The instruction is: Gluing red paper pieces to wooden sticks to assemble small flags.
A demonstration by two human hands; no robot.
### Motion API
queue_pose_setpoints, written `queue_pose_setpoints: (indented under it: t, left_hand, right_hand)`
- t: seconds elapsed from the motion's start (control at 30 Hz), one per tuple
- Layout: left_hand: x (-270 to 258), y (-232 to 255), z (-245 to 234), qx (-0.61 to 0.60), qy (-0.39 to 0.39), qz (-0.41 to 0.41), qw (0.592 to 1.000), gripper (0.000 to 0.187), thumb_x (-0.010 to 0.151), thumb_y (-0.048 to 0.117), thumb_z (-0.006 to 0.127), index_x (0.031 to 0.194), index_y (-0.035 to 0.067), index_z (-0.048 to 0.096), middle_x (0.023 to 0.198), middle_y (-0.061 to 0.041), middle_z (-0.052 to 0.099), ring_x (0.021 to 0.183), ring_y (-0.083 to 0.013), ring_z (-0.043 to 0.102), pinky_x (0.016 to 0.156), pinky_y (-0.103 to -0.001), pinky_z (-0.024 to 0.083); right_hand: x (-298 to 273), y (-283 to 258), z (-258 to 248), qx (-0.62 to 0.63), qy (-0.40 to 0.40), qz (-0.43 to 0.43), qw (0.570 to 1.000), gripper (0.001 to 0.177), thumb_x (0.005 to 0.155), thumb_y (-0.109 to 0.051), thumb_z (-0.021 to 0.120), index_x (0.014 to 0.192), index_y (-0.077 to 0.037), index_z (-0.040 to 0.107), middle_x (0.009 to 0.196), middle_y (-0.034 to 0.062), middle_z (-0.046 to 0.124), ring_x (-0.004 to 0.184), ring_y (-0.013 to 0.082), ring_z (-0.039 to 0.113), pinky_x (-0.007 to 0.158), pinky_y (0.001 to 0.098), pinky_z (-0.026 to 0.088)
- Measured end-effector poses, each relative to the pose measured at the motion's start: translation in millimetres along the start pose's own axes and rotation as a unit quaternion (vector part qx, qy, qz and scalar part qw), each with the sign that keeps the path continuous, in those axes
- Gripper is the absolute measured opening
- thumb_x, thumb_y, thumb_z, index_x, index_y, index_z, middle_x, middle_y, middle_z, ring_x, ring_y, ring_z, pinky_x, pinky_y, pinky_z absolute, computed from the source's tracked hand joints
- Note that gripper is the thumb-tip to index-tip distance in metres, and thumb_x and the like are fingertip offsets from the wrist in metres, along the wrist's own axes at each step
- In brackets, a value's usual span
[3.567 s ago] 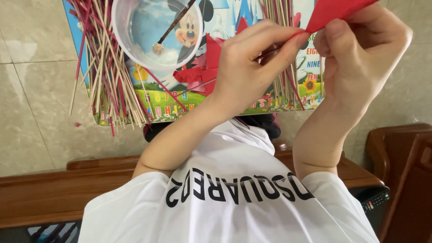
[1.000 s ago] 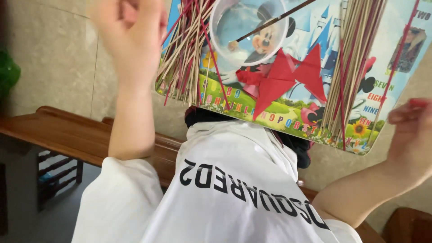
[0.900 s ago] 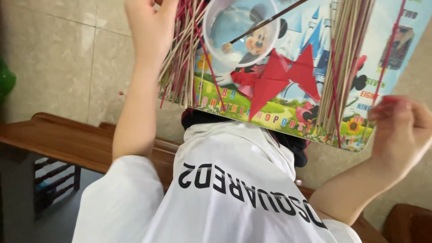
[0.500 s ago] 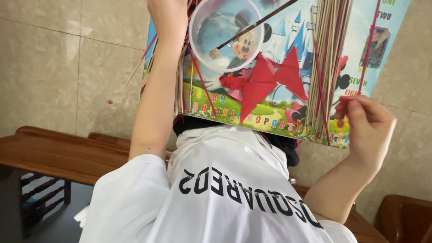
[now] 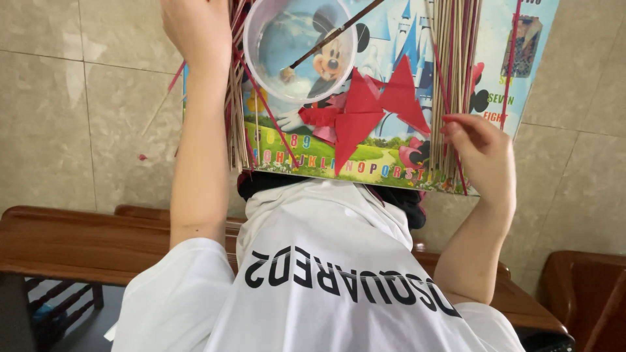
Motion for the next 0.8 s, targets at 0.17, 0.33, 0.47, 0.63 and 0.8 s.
queue_pose_setpoints:
  t: [0.17, 0.33, 0.47, 0.63, 0.8]
  left_hand:
    - [2, 101, -72, -0.171, -0.113, -0.012, 0.979, 0.015, 0.111, 0.013, 0.069, 0.105, 0.0, 0.065, 0.092, -0.015, 0.062, 0.078, -0.0304, 0.061, 0.072, -0.04, 0.047]
    - [-62, 191, -92, -0.284, -0.22, 0.038, 0.933, 0.009, 0.109, 0.007, 0.067, 0.117, 0.006, 0.068, 0.1, -0.01, 0.064, 0.087, -0.0265, 0.064, 0.079, -0.036, 0.051]
    - [-105, 230, -68, -0.329, -0.315, 0.07, 0.888, 0.017, 0.1, 0.01, 0.07, 0.116, 0.006, 0.069, 0.101, -0.01, 0.068, 0.091, -0.028, 0.067, 0.08, -0.04, 0.054]
    - [-125, 228, -52, -0.331, -0.351, 0.065, 0.873, 0.02, 0.099, 0.012, 0.07, 0.118, 0.007, 0.067, 0.101, -0.008, 0.068, 0.092, -0.0278, 0.067, 0.079, -0.041, 0.054]
    - [-135, 226, -50, -0.333, -0.364, 0.05, 0.868, 0.02, 0.1, 0.014, 0.068, 0.12, 0.007, 0.066, 0.105, -0.008, 0.069, 0.095, -0.0279, 0.067, 0.081, -0.04, 0.054]
  right_hand:
    - [19, -16, 11, -0.208, 0.068, -0.108, 0.97, 0.023, 0.101, -0.009, 0.074, 0.121, 0.001, 0.073, 0.11, 0.0119, 0.07, 0.09, 0.0223, 0.067, 0.079, 0.0334, 0.054]
    - [45, -31, 16, -0.372, 0.209, -0.264, 0.865, 0.028, 0.089, -0.008, 0.081, 0.112, 0.006, 0.071, 0.106, 0.0183, 0.065, 0.095, 0.0353, 0.063, 0.081, 0.0419, 0.053]
    - [75, 19, 9, -0.28, 0.193, -0.145, 0.929, 0.012, 0.098, -0.008, 0.077, 0.102, 0.002, 0.073, 0.101, 0.0155, 0.068, 0.085, 0.0271, 0.068, 0.079, 0.0387, 0.055]
    - [71, 14, 0, -0.259, 0.201, -0.096, 0.94, 0.012, 0.098, -0.01, 0.076, 0.1, 0.001, 0.073, 0.102, 0.0139, 0.068, 0.08, 0.0245, 0.07, 0.075, 0.0366, 0.055]
    - [67, -1, 21, -0.326, 0.141, -0.182, 0.917, 0.019, 0.089, -0.014, 0.087, 0.097, 0.001, 0.076, 0.099, 0.0164, 0.067, 0.075, 0.0282, 0.067, 0.068, 0.0396, 0.053]
Point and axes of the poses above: each hand's wrist, its own x-axis towards the middle knuckle, its own z-axis out of the palm, y = z × x, the point moved 7 cm from there along x, towards the middle knuckle
